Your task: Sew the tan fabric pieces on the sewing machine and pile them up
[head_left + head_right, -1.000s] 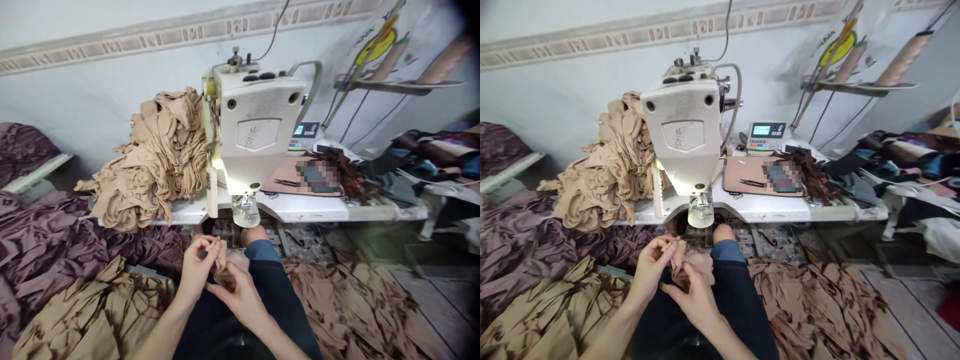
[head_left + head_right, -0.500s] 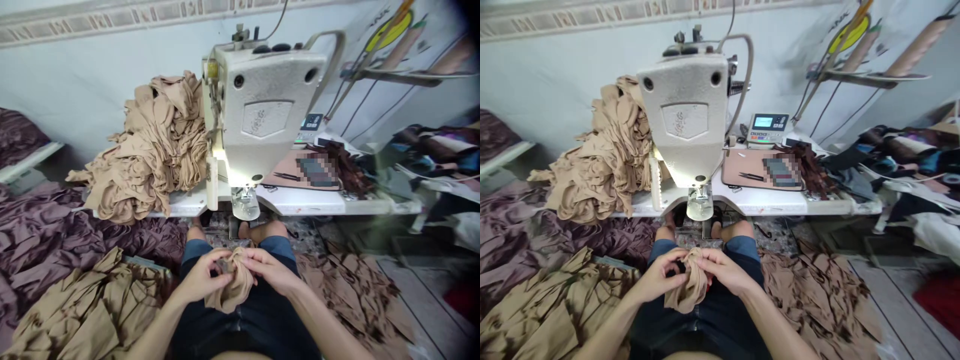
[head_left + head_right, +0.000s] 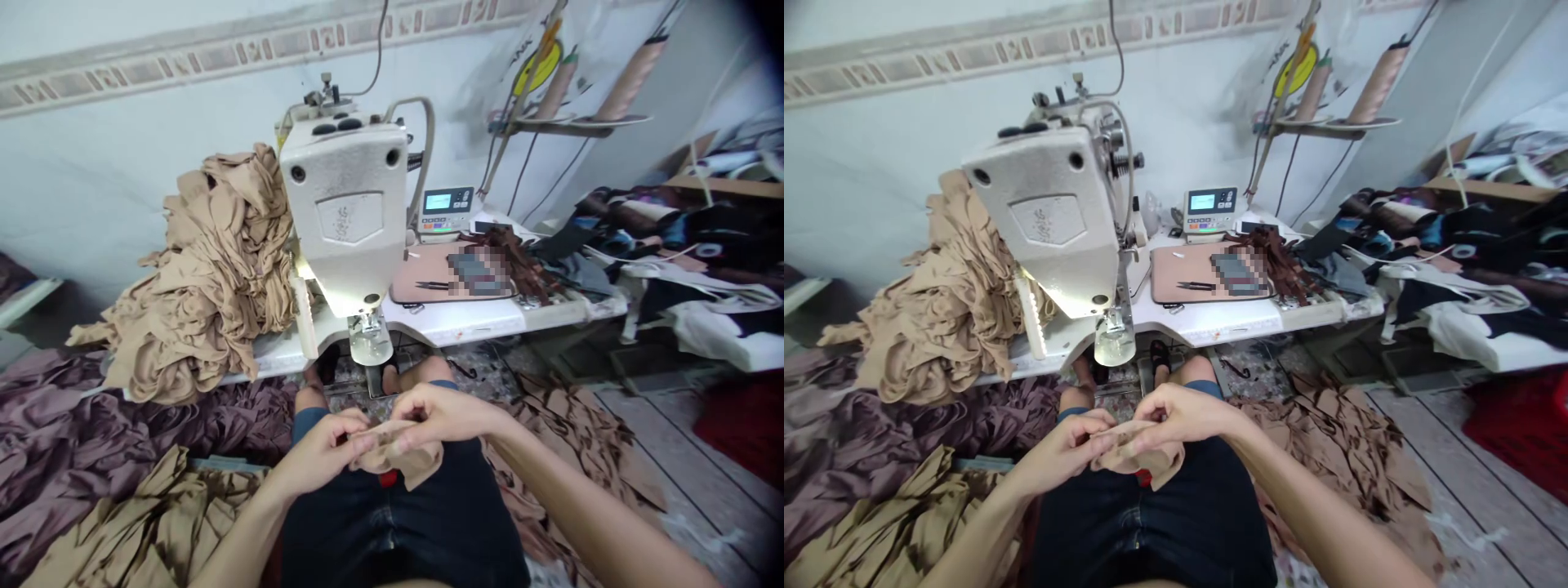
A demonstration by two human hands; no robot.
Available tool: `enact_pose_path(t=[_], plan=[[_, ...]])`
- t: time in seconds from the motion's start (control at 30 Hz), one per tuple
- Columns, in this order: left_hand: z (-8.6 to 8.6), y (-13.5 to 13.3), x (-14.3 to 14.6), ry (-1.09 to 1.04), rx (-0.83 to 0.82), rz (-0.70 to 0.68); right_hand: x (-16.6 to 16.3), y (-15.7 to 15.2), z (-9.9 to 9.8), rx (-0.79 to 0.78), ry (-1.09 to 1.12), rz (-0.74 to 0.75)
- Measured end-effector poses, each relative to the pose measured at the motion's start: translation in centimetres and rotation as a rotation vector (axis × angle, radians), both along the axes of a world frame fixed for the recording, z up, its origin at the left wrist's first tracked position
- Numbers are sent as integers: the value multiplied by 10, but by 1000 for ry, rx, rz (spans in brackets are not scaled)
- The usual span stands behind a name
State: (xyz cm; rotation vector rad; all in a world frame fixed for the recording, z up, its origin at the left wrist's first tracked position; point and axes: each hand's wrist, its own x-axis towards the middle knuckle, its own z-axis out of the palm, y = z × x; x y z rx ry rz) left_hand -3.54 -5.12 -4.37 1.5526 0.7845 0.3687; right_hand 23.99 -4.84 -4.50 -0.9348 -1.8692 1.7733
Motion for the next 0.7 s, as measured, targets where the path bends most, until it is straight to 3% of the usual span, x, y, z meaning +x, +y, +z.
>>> enact_pose_path(t=[0.07,0.23,0.33,0.47,0.57,0.63,0.7], plan=[[5,1,3,18,52,-27,-9,0,1,14,6,2],[-3,-1,-5,57,-198,-65,-10,-4,-7,-167,22,39],[-7,-1,-11,55,-178,53,-10,-10,-16,-116,56,-89],[-8,4,-8,25,-96,240,-35,-24,-44,-55,101,-243],[-7,9,-9,3,-66,305,-49,-30,-65,-165,172,-77],[-6,13,-17,29,-144,191,-44,-26,-70,-268,161,96],[-2,15,-27,90,-216,37,-28,-17,-67,-265,94,118]])
